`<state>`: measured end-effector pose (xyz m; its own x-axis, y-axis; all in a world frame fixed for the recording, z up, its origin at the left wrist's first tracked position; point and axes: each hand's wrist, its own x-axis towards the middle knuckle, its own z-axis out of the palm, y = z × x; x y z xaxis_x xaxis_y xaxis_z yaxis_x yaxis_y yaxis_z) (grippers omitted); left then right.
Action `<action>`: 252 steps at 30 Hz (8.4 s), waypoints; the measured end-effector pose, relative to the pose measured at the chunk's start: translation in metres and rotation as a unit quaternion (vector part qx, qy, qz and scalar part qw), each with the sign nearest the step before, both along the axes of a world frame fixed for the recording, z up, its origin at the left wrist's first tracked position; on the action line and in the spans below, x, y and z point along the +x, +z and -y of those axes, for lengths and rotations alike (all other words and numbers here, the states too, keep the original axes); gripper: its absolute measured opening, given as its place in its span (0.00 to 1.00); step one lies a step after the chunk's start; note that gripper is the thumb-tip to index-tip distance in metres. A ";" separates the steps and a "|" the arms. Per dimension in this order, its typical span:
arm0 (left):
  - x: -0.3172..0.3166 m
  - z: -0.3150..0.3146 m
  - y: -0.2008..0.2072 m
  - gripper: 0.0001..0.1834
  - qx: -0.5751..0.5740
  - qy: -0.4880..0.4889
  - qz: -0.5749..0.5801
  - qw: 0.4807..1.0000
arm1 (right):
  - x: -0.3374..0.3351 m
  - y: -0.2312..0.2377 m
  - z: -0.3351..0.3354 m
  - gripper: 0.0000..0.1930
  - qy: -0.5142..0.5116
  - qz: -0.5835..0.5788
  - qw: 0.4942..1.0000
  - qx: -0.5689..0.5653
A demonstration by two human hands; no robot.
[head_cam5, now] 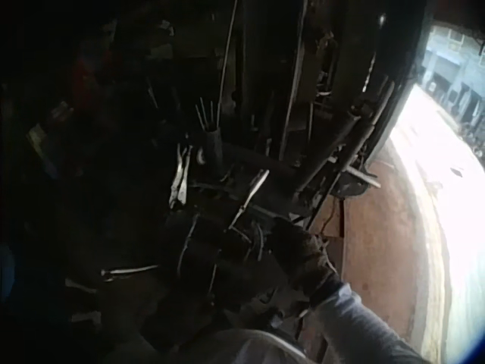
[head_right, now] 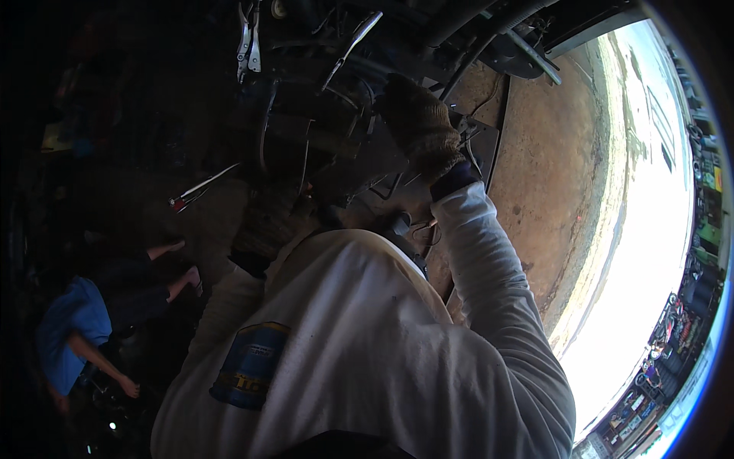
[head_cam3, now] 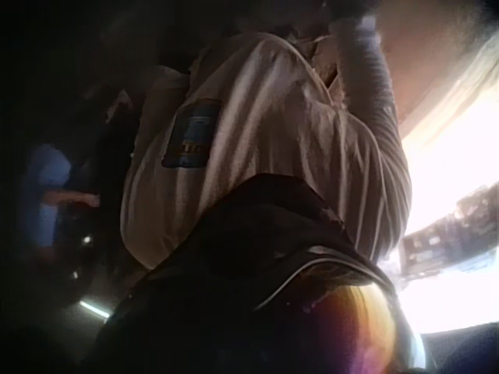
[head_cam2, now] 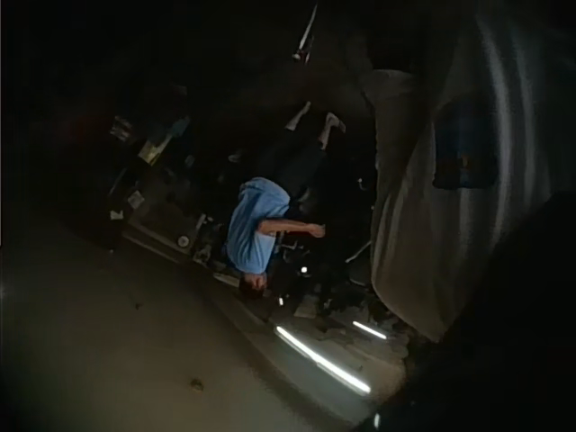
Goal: The person welds components of a metal frame on the ground, using a welding torch with one hand while holding or positioning pieces with the other gloved hand, and later uses a clamp to secure parts.
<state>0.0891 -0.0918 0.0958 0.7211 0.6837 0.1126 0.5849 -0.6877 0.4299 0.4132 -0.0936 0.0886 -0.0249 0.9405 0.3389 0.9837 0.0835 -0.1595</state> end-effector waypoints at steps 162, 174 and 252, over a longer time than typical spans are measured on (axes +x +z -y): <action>0.033 0.011 -0.048 0.26 0.199 -0.109 -0.018 0.974 | 0.018 -0.015 0.047 0.20 -0.043 -0.228 0.968 -0.100; 0.034 0.001 -0.021 0.20 0.336 -0.245 -0.108 0.903 | 0.044 -0.085 0.189 0.20 -0.331 -0.651 0.677 0.092; 0.037 0.018 -0.104 0.20 0.461 -0.118 -0.191 0.859 | 0.027 -0.057 0.019 0.19 0.036 -0.259 0.960 -0.102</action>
